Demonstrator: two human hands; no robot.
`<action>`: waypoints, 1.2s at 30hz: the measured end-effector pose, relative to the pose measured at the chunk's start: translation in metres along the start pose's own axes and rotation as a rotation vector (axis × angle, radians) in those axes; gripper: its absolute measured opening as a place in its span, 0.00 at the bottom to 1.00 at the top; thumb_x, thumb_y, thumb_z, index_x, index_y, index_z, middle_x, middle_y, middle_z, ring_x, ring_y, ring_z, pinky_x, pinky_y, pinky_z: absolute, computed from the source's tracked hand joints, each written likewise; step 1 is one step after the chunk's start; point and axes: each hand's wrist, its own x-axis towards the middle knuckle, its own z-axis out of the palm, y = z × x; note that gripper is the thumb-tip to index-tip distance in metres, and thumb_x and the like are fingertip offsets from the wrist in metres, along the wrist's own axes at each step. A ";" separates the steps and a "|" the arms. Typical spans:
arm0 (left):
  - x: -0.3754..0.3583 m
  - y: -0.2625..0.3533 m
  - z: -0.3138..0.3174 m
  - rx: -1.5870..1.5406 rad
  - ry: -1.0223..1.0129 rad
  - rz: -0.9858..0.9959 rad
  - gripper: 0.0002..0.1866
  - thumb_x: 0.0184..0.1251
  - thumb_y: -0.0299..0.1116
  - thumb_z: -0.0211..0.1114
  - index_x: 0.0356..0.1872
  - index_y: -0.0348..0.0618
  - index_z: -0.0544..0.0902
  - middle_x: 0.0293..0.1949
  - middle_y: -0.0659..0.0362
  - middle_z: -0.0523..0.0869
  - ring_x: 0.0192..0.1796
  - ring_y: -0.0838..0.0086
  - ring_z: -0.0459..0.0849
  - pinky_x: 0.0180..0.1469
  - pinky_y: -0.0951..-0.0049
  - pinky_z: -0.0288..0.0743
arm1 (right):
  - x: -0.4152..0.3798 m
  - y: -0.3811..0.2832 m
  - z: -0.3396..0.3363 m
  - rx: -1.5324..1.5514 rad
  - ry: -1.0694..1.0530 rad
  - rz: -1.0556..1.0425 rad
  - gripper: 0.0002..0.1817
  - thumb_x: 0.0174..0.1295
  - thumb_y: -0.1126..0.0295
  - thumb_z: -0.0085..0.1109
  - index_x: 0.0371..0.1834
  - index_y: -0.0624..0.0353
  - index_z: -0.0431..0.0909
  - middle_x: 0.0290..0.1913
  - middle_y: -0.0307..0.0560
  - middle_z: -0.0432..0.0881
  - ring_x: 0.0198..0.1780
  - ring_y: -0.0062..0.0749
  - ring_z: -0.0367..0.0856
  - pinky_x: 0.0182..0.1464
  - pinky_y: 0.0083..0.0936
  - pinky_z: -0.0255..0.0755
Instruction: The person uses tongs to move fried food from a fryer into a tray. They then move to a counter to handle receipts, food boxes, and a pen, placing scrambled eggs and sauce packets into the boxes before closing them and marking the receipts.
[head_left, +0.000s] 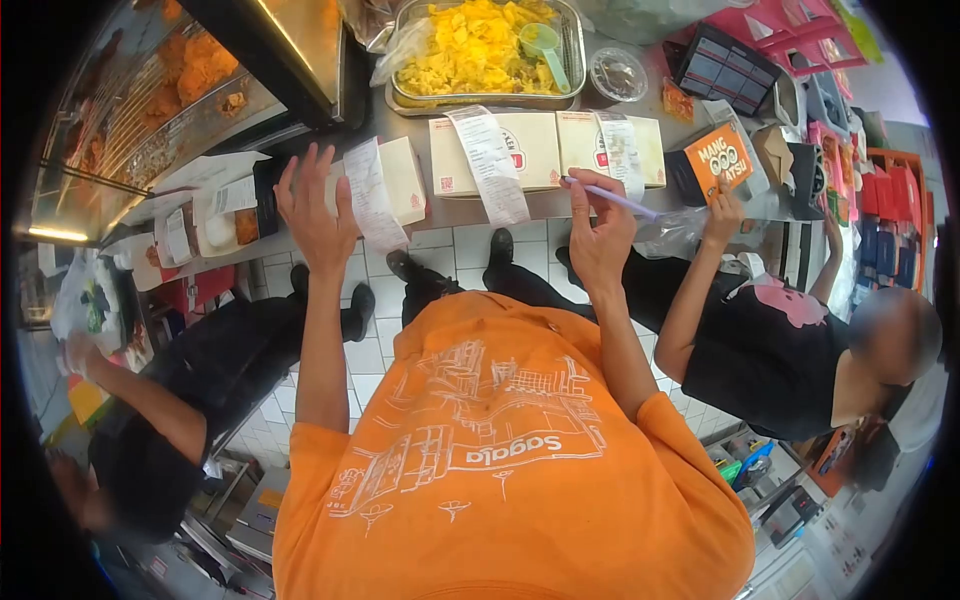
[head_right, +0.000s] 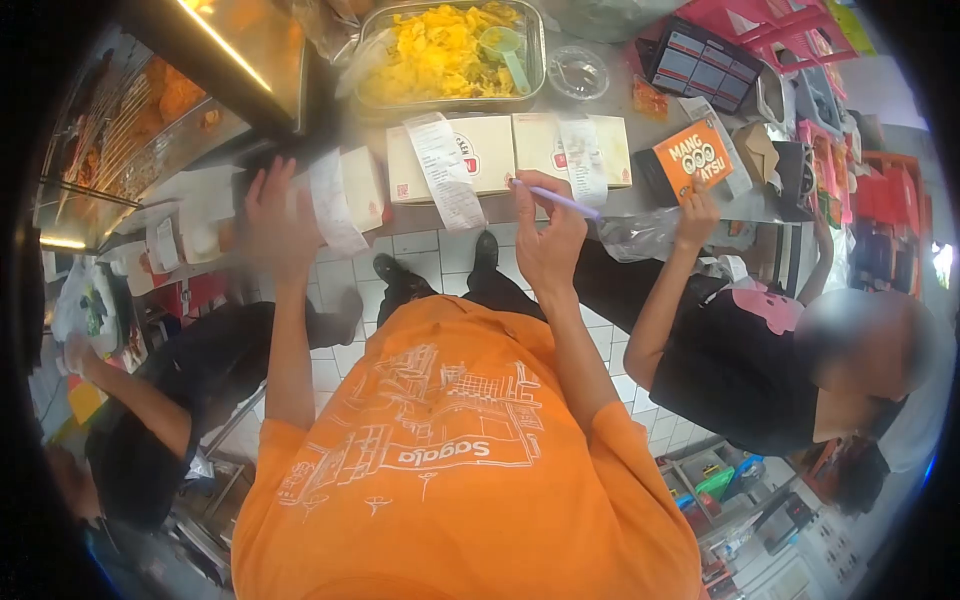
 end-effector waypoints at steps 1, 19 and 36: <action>0.000 0.003 -0.002 -0.060 0.058 0.025 0.20 0.66 0.37 0.64 0.59 0.52 0.81 0.63 0.58 0.80 0.69 0.53 0.70 0.73 0.47 0.58 | 0.000 0.002 0.001 0.059 -0.015 -0.016 0.06 0.70 0.75 0.58 0.46 0.64 0.79 0.44 0.47 0.85 0.48 0.29 0.86 0.50 0.22 0.78; 0.020 0.119 0.069 -0.131 -0.405 0.313 0.37 0.68 0.48 0.61 0.76 0.55 0.61 0.78 0.64 0.59 0.80 0.71 0.55 0.72 0.45 0.53 | 0.030 0.005 0.014 -0.213 -0.307 -0.035 0.04 0.60 0.74 0.65 0.37 0.61 0.84 0.33 0.45 0.87 0.34 0.30 0.86 0.38 0.24 0.77; 0.015 0.102 0.054 -0.199 -0.412 0.257 0.34 0.61 0.44 0.68 0.71 0.58 0.72 0.76 0.71 0.66 0.79 0.71 0.58 0.66 0.45 0.56 | 0.031 0.012 0.030 -0.141 -0.334 -0.134 0.05 0.59 0.73 0.65 0.38 0.60 0.85 0.35 0.46 0.87 0.30 0.31 0.85 0.35 0.24 0.78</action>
